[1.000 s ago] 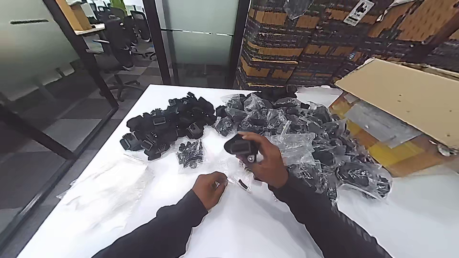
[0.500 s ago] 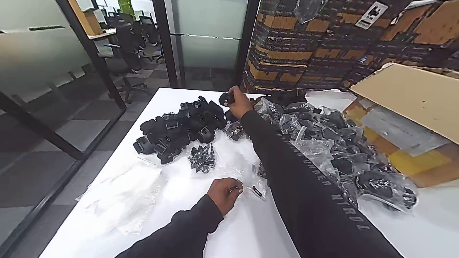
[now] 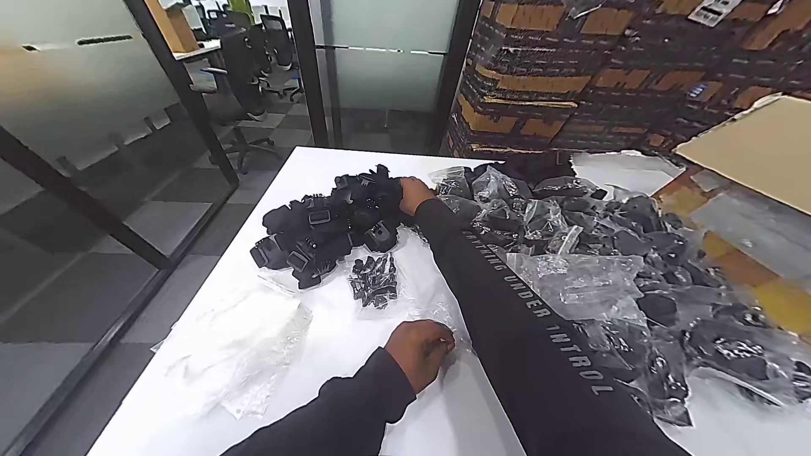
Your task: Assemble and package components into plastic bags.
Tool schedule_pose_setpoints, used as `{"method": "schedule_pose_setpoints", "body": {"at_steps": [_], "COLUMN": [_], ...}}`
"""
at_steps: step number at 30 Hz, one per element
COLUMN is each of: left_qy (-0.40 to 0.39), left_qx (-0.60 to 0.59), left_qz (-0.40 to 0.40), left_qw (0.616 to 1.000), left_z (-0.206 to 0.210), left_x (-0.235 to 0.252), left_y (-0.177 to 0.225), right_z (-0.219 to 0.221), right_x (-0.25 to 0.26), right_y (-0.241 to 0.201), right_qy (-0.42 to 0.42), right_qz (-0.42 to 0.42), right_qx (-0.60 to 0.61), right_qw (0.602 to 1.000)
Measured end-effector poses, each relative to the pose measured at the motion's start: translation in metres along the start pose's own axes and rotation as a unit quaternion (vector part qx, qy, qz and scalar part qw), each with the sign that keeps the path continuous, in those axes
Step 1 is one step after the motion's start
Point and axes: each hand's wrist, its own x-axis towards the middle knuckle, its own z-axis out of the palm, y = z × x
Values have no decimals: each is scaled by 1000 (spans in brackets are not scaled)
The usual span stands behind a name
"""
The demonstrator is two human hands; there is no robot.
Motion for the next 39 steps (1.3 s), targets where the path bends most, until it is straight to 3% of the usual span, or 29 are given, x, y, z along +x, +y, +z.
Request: {"method": "schedule_pose_setpoints", "body": {"at_steps": [5, 9, 14, 19, 24, 27, 31, 39], "left_qy": [-1, 9, 82, 168, 172, 170, 178, 194], "left_qx": [14, 16, 16, 140, 196, 185, 136, 61], "left_qz": [-3, -5, 72, 146, 197, 218, 225, 104], "left_qw": [1000, 1000, 994, 965, 945, 943, 948, 974], "left_z": [0, 0, 6, 10, 7, 1, -4, -6], "left_x": [1, 1, -2, -4, -6, -8, -6, -7], "left_y": [0, 1, -3, -3, 9, 12, 12, 5], "right_z": [-21, -48, -57, -45, -14, -2, 8, 15], "right_x": [-22, -81, -198, -293, -323, -330, -338, -342], "right_y": [0, -3, 8, 23, 52, 65, 66, 61], "right_qy": [45, 117, 29, 4, 75, 137, 144, 161], "right_qz": [7, -96, -160, -246, -290, -281, -270, -219], "right_qx": [-42, -44, -41, -17, 20, 76, 228, 540], "right_qw": [998, 988, 986, 969, 954, 947, 924, 796]}}
